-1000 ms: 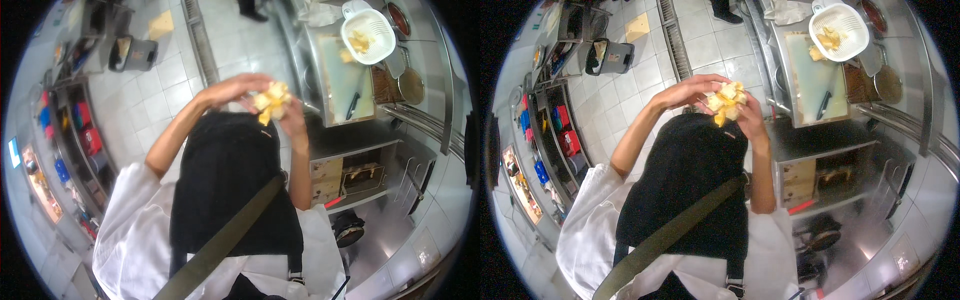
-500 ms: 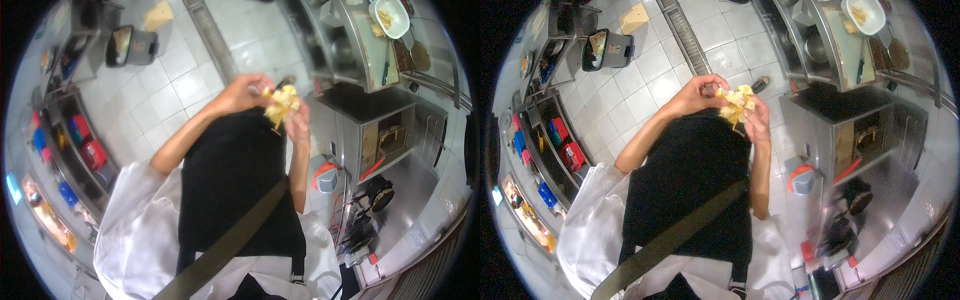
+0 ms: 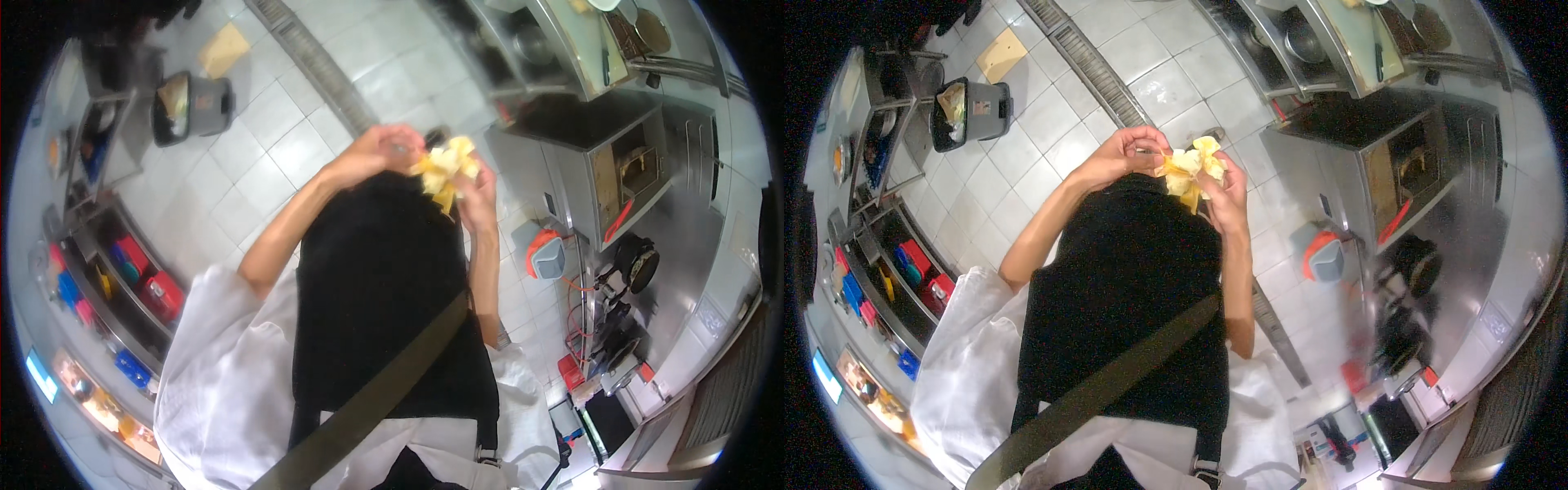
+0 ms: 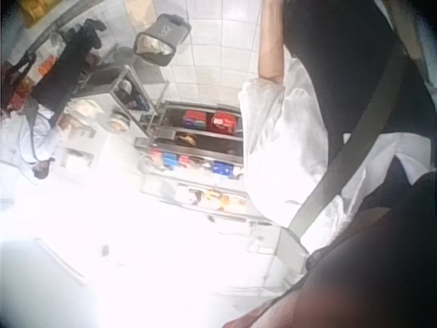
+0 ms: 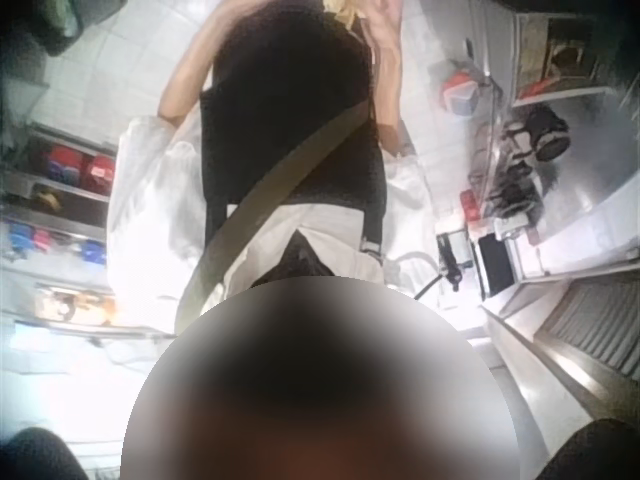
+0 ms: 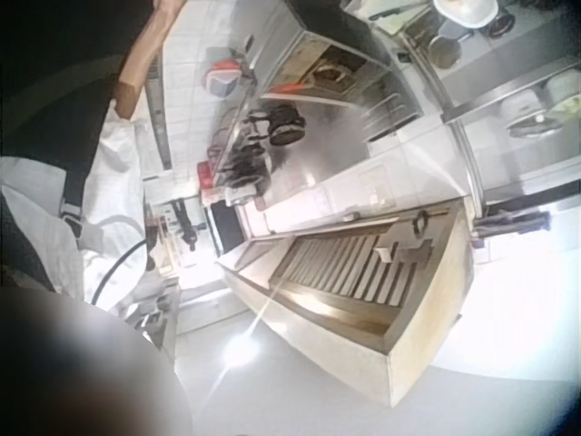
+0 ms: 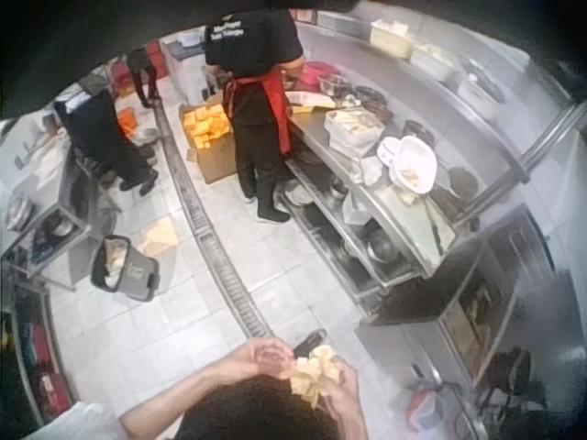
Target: The person is peeling and cutting potatoes into wedges, then placing them into a deep fryer to cook.
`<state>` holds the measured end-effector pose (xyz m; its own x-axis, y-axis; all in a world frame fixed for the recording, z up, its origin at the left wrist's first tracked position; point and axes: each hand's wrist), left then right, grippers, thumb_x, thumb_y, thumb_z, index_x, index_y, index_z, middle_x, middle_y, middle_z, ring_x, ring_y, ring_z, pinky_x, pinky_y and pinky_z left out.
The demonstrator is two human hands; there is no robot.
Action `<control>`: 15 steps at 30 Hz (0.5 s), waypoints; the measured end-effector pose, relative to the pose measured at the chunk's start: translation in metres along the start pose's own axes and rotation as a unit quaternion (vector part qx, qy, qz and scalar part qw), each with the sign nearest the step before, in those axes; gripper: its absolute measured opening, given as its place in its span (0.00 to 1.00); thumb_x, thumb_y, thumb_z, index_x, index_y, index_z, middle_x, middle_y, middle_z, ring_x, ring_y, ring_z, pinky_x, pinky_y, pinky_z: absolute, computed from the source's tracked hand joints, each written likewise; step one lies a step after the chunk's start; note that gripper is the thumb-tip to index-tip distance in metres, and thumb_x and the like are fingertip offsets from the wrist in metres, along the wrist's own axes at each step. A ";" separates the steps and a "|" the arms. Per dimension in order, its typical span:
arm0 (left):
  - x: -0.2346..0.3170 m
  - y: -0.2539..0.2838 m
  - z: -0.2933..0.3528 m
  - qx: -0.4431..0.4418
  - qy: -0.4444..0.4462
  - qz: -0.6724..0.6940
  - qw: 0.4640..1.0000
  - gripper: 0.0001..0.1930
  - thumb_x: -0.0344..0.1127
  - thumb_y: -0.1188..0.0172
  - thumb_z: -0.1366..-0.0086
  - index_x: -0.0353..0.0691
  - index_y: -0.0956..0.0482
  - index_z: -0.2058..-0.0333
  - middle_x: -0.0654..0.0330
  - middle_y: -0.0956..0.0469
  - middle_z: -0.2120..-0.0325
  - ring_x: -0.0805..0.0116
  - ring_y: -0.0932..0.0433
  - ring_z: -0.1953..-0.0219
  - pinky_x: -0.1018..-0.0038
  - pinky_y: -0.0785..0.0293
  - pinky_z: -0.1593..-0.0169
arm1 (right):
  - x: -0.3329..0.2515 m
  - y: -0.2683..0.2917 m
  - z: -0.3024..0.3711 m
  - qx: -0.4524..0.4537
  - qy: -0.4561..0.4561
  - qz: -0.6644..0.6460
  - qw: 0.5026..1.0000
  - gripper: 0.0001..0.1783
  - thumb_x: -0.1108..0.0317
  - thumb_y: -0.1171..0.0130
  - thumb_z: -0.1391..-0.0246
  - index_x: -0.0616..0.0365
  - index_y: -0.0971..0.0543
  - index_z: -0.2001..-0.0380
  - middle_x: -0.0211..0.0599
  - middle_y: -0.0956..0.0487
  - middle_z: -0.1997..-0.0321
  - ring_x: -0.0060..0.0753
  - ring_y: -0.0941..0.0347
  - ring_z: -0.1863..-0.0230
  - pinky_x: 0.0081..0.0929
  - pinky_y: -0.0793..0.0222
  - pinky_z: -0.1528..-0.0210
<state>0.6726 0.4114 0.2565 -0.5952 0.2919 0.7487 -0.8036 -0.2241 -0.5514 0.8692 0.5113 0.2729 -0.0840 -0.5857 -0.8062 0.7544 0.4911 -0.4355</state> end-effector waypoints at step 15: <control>0.003 -0.027 -0.003 0.005 -0.034 -0.071 0.997 0.18 0.18 0.43 0.42 0.36 0.29 0.52 0.59 0.25 0.55 0.74 0.24 0.56 0.80 0.23 0.56 | -0.004 0.010 0.015 -0.020 0.004 -0.036 0.999 0.22 0.77 0.39 0.50 0.65 0.30 0.50 0.37 0.23 0.55 0.27 0.25 0.55 0.25 0.29 0.51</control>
<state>0.6926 0.4213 0.2728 -0.4727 0.2571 0.8429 -0.8797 -0.1940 -0.4342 0.8867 0.5089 0.2782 -0.1419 -0.6158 -0.7750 0.7200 0.4731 -0.5078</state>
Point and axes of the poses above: each hand's wrist, its own z-axis away from the middle knuckle, its own y-axis out of the back of the hand, x = y × z
